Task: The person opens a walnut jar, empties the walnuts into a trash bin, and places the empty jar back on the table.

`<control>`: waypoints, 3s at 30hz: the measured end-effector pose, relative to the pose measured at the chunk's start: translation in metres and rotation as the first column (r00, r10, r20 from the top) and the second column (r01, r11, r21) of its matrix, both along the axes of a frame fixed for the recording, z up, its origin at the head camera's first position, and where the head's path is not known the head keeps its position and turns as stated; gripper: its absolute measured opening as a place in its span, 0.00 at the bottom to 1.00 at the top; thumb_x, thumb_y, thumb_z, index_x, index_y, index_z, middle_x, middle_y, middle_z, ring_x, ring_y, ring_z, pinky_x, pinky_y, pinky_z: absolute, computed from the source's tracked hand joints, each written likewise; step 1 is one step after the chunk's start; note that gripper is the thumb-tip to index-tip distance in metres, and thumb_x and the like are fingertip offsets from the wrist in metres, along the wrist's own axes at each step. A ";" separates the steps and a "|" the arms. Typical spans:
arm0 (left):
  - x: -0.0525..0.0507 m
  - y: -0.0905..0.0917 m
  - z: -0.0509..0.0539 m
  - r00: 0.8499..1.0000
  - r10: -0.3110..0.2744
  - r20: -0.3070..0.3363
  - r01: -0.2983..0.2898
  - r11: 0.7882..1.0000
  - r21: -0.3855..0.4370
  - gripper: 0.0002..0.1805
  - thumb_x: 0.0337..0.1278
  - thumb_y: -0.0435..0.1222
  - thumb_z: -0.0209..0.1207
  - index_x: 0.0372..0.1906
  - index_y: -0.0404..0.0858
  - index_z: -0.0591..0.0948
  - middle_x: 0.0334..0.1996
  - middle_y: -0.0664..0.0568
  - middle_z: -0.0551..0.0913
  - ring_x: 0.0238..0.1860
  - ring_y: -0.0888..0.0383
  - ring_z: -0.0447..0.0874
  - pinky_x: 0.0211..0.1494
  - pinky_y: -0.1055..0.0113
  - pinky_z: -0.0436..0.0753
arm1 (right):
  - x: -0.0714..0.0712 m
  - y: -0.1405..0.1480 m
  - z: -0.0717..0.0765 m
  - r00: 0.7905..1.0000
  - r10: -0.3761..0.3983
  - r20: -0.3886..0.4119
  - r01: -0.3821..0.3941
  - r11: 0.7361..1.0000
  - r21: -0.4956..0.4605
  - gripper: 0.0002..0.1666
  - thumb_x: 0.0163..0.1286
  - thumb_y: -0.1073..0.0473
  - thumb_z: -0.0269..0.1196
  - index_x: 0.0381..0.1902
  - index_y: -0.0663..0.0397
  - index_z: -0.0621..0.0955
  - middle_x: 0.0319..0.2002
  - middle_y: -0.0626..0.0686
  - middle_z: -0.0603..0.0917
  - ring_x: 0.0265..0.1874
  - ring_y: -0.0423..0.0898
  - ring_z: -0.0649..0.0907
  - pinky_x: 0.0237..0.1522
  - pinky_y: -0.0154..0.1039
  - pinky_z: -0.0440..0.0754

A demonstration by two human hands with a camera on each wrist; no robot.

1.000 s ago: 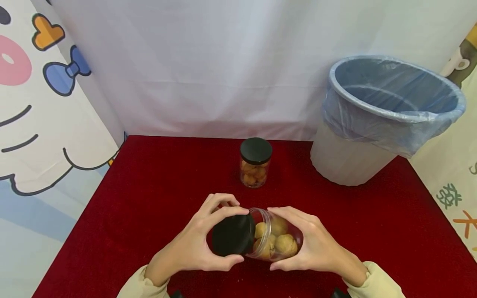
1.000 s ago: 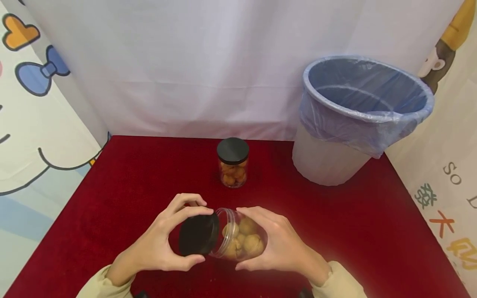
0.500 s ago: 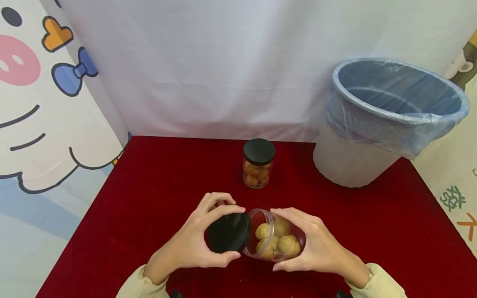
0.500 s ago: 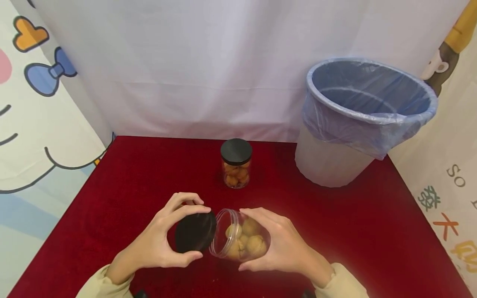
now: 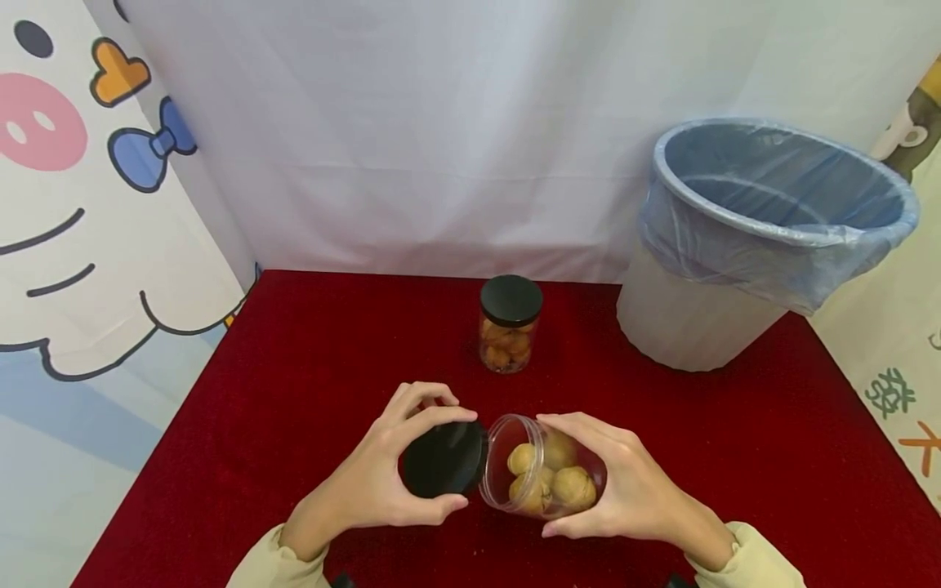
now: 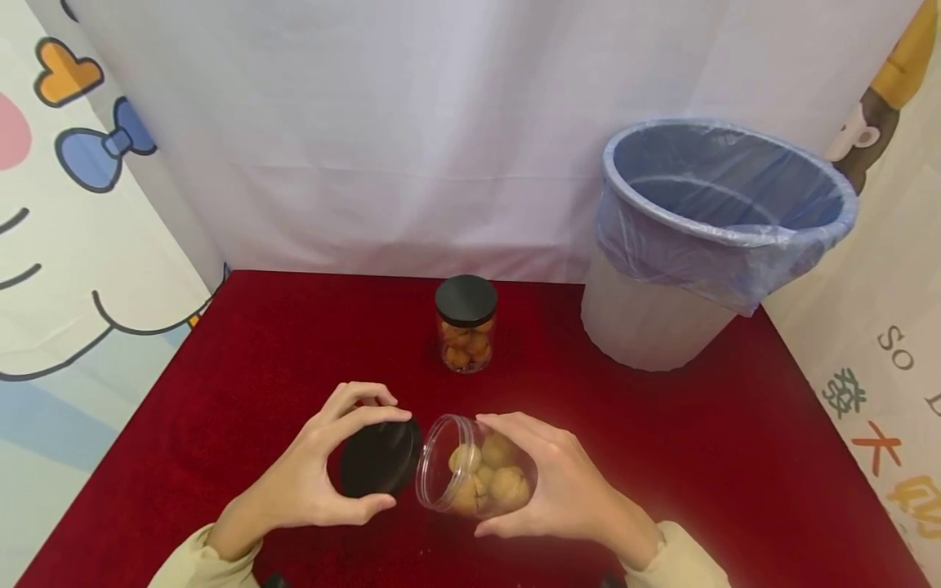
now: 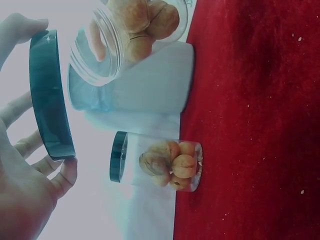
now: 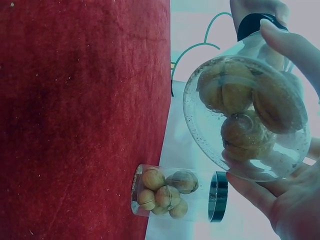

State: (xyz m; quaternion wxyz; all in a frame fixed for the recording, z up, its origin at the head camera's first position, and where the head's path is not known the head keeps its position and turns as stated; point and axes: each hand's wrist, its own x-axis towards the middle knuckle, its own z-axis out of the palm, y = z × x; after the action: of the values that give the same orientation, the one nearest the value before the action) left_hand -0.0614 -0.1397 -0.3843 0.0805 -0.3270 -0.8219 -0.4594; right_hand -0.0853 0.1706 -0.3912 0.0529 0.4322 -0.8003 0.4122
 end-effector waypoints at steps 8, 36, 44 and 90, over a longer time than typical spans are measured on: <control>0.001 -0.001 -0.003 1.000 0.010 0.007 -0.010 1.000 -0.009 0.38 0.41 0.44 0.78 0.64 0.54 0.80 0.60 0.56 0.72 0.56 0.59 0.66 0.50 0.61 0.81 | 0.001 0.002 -0.001 1.000 -0.006 -0.004 0.006 1.000 0.004 0.55 0.44 0.44 0.86 0.69 0.51 0.75 0.58 0.50 0.84 0.50 0.42 0.85 0.50 0.36 0.86; 0.001 -0.017 -0.024 0.997 0.071 0.005 -0.071 0.996 -0.057 0.38 0.41 0.43 0.78 0.64 0.55 0.79 0.61 0.56 0.72 0.58 0.59 0.65 0.51 0.58 0.81 | 0.002 0.011 -0.006 1.000 -0.016 -0.008 0.016 1.000 0.012 0.55 0.45 0.43 0.85 0.69 0.52 0.75 0.58 0.48 0.84 0.49 0.41 0.85 0.49 0.35 0.85; 0.000 -0.020 -0.030 0.995 0.100 0.016 -0.098 0.992 -0.078 0.38 0.43 0.44 0.78 0.65 0.57 0.78 0.61 0.57 0.72 0.58 0.60 0.64 0.51 0.58 0.80 | 0.003 0.012 -0.008 1.000 -0.024 -0.015 0.025 1.000 0.015 0.56 0.43 0.44 0.86 0.69 0.50 0.75 0.57 0.47 0.84 0.49 0.40 0.84 0.49 0.34 0.85; -0.016 -0.034 -0.063 0.979 0.199 0.053 -0.189 0.971 -0.147 0.35 0.46 0.43 0.77 0.63 0.55 0.80 0.61 0.54 0.73 0.57 0.61 0.65 0.52 0.52 0.78 | 0.001 0.019 -0.008 0.998 -0.019 -0.062 0.019 1.000 0.013 0.56 0.43 0.43 0.86 0.68 0.53 0.75 0.56 0.49 0.84 0.48 0.41 0.85 0.49 0.32 0.84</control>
State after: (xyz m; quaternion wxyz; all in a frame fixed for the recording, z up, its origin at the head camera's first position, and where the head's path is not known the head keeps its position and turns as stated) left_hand -0.0770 -0.1741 -0.4471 0.0740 -0.2341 -0.8826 -0.4009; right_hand -0.0843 0.1891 -0.3994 0.0788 0.4375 -0.8051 0.3928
